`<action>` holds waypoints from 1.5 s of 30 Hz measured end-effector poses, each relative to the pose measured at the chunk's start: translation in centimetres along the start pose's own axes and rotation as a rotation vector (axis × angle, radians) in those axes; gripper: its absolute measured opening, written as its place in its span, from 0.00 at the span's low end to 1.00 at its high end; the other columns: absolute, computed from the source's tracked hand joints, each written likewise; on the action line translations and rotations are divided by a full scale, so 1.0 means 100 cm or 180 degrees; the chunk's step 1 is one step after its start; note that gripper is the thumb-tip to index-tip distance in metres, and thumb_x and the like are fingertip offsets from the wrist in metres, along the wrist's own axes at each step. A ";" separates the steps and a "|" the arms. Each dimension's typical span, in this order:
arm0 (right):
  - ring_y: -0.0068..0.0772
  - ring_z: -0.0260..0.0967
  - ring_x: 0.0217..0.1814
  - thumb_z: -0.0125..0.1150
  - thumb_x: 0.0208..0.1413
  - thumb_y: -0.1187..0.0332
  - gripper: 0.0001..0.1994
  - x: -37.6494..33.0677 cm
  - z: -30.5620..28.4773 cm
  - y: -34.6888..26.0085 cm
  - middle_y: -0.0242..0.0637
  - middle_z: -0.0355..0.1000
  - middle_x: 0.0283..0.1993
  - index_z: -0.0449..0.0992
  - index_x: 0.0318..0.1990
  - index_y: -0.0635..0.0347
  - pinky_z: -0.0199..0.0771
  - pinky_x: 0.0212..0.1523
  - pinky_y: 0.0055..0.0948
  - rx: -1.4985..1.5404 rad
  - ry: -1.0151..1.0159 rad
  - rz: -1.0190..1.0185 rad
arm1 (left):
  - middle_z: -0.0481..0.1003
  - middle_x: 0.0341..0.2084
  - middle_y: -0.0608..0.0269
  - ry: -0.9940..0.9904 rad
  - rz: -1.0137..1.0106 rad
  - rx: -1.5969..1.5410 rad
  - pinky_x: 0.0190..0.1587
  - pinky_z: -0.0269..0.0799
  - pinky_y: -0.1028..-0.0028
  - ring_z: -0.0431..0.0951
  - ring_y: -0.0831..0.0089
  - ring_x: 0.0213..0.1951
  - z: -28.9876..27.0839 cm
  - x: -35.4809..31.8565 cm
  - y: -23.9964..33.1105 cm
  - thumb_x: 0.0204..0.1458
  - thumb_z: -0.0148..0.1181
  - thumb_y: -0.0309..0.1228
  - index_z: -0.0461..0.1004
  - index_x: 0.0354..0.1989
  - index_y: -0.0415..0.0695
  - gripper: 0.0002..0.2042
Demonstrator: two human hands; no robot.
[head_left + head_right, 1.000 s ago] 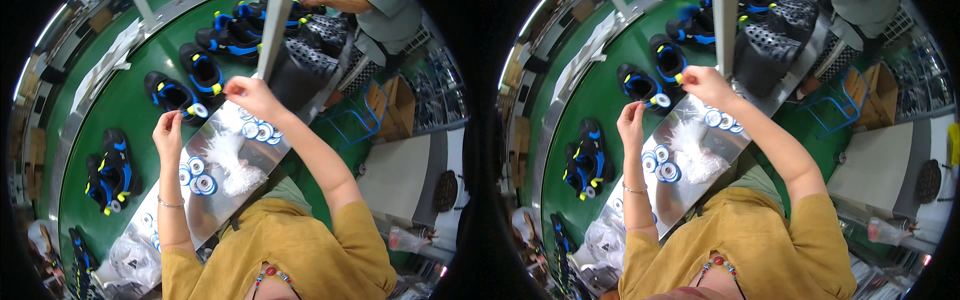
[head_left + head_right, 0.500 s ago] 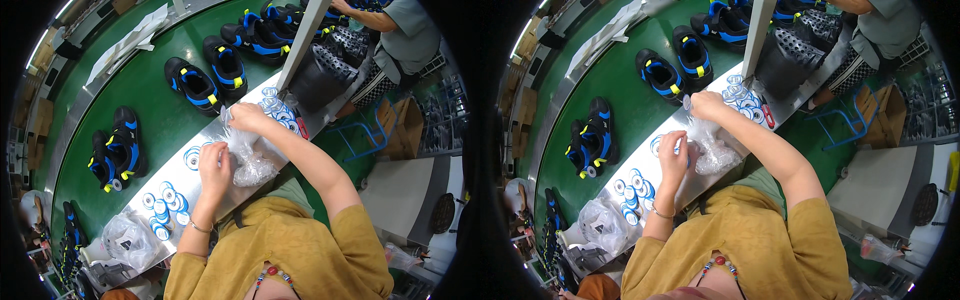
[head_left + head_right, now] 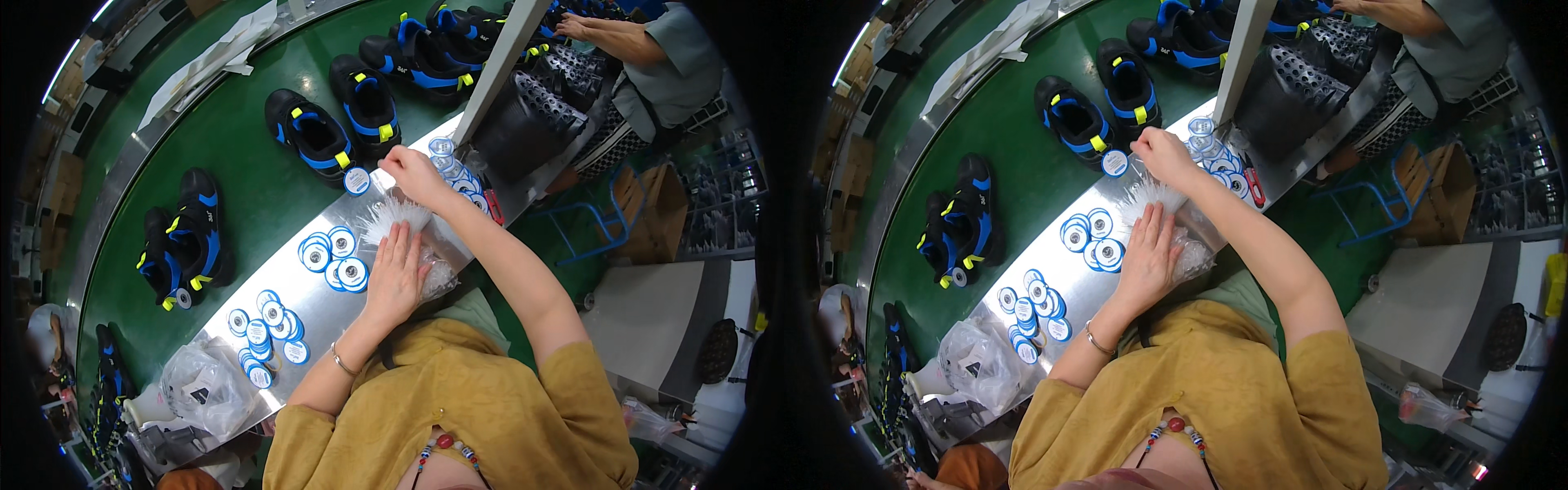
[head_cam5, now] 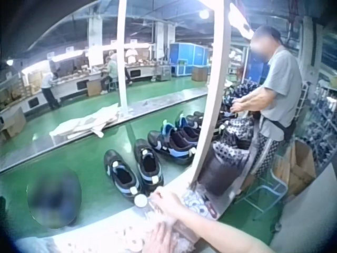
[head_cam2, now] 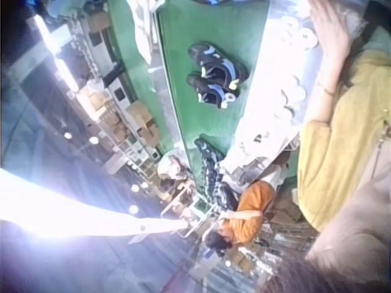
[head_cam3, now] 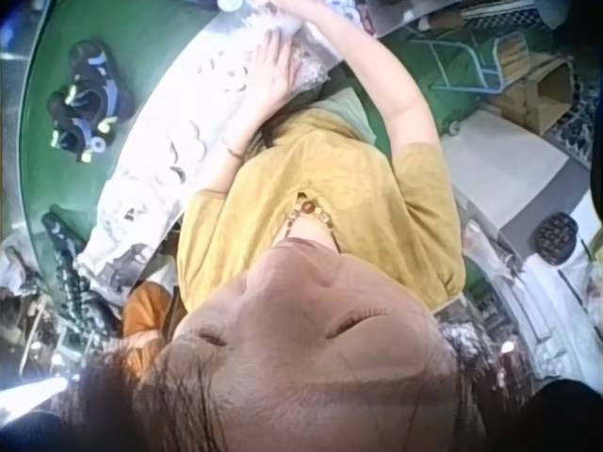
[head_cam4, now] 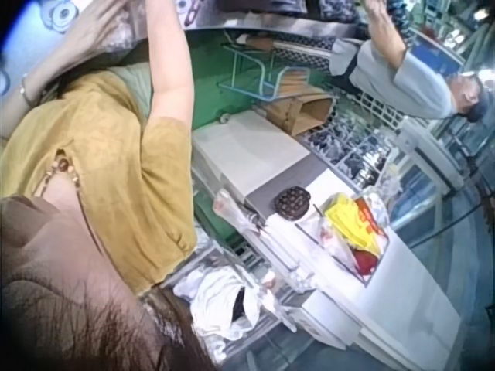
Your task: The person attaches small circular tags to the tongue of black and blue sneakers on a moving conveyor belt. They repeatedly pick tags from a pile, peel the backing, and press them onto the shoe tongue before the next pair arrives.
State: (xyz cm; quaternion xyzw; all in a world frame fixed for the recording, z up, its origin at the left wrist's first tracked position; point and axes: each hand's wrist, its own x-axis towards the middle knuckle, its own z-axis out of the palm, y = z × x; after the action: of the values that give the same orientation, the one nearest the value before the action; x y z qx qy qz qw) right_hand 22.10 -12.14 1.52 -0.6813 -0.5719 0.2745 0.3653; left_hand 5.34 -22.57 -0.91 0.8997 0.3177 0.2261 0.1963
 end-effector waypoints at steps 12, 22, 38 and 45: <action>0.49 0.76 0.43 0.61 0.47 0.63 0.10 -0.006 -0.003 0.006 0.47 0.78 0.37 0.81 0.31 0.60 0.75 0.44 0.39 -0.1137 -0.0720 0.0344 | 0.57 0.64 0.40 -0.0022 -0.0051 0.0034 0.66 0.53 0.53 0.55 0.47 0.67 0.001 0.004 0.007 0.56 0.56 0.36 0.63 0.61 0.33 0.27; 0.21 0.68 0.28 0.58 0.59 0.69 0.08 0.023 -0.014 0.015 0.34 0.73 0.27 0.72 0.33 0.65 0.68 0.30 0.23 0.0400 0.1707 -0.0509 | 0.58 0.64 0.40 -0.0090 -0.0005 -0.0017 0.66 0.53 0.53 0.56 0.46 0.67 0.007 0.004 0.009 0.56 0.57 0.35 0.62 0.61 0.32 0.27; 0.10 0.49 0.22 0.53 0.63 0.68 0.05 -0.021 -0.068 -0.008 0.23 0.60 0.23 0.72 0.39 0.59 0.45 0.20 0.14 0.1487 -0.0031 0.0864 | 0.71 0.40 0.50 0.1283 -0.1475 0.0105 0.47 0.69 0.63 0.70 0.54 0.44 -0.056 -0.015 -0.074 0.48 0.62 0.23 0.74 0.42 0.35 0.12; 0.17 0.62 0.31 0.61 0.56 0.70 0.08 -0.022 -0.057 -0.013 0.29 0.70 0.30 0.74 0.37 0.66 0.62 0.32 0.17 0.1237 -0.0311 0.0736 | 0.69 0.42 0.49 0.0734 -0.1849 0.0028 0.50 0.66 0.63 0.68 0.53 0.46 -0.056 -0.016 -0.086 0.43 0.70 0.29 0.74 0.42 0.34 0.19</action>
State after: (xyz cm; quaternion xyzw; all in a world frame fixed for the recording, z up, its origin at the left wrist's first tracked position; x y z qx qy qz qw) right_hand 25.49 -15.26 5.78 -0.6450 -0.4434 0.4522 0.4277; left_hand -2.86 -16.27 -1.00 0.7405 0.5826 0.2598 0.2114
